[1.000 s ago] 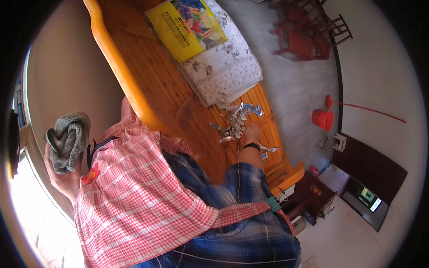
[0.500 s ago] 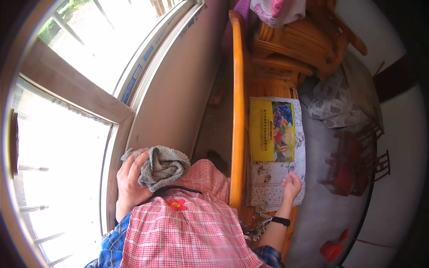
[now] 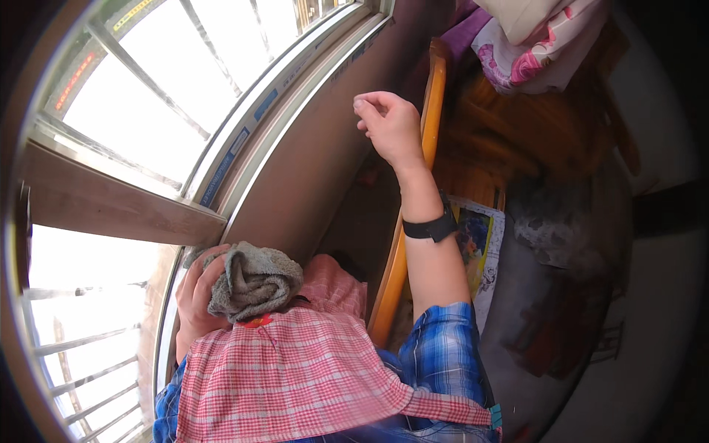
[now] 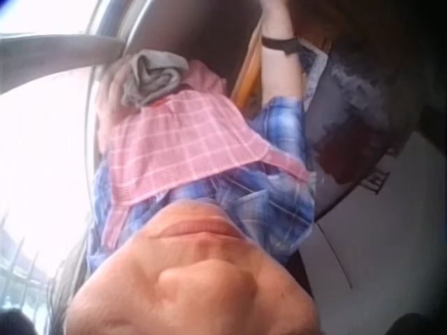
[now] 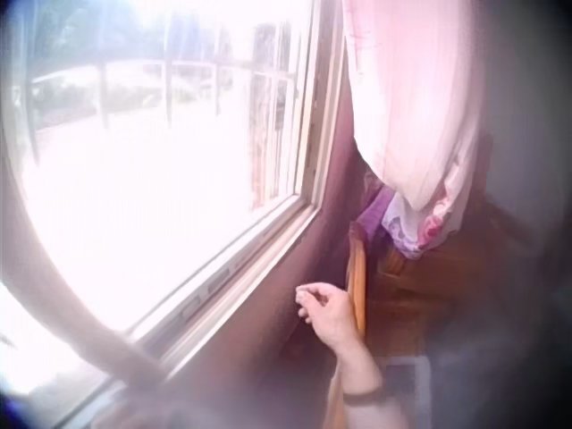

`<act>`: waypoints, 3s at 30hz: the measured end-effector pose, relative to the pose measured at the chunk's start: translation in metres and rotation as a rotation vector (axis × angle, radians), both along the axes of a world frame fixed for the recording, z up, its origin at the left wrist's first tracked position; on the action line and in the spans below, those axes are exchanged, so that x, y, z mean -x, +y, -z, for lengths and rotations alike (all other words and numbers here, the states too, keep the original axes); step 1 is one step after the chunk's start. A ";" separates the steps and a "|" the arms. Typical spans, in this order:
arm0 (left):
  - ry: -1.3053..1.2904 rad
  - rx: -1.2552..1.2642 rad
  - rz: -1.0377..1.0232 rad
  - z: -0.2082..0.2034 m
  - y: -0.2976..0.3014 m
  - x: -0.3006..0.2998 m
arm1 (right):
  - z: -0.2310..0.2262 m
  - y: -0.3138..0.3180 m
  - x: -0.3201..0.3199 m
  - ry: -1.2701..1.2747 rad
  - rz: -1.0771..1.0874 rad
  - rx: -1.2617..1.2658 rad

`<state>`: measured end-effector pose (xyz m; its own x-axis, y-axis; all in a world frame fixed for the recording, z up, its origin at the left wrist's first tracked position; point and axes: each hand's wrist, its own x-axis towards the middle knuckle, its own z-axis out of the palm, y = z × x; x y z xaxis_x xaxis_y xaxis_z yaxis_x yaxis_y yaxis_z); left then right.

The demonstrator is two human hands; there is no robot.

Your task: The recorder is attempting to repair or secure a sliding window frame using thin metal strips or tools.

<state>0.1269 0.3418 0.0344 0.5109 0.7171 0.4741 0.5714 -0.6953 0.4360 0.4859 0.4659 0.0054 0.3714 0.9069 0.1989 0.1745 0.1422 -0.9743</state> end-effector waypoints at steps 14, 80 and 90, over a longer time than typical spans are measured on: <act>0.147 0.242 -0.024 -0.036 -0.001 -0.021 | 0.008 0.078 0.018 -0.006 0.032 0.132; 0.287 0.033 -0.126 -0.018 -0.004 -0.028 | 0.018 0.084 0.026 0.107 0.025 -0.019; 0.322 0.028 -0.133 -0.018 -0.006 -0.027 | 0.018 0.077 0.018 0.200 -0.056 -0.003</act>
<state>0.1535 0.3356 0.0528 0.5322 0.7979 0.2831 0.7674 -0.5959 0.2367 0.4678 0.5430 -0.0129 0.3531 0.9267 0.1284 -0.0311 0.1488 -0.9884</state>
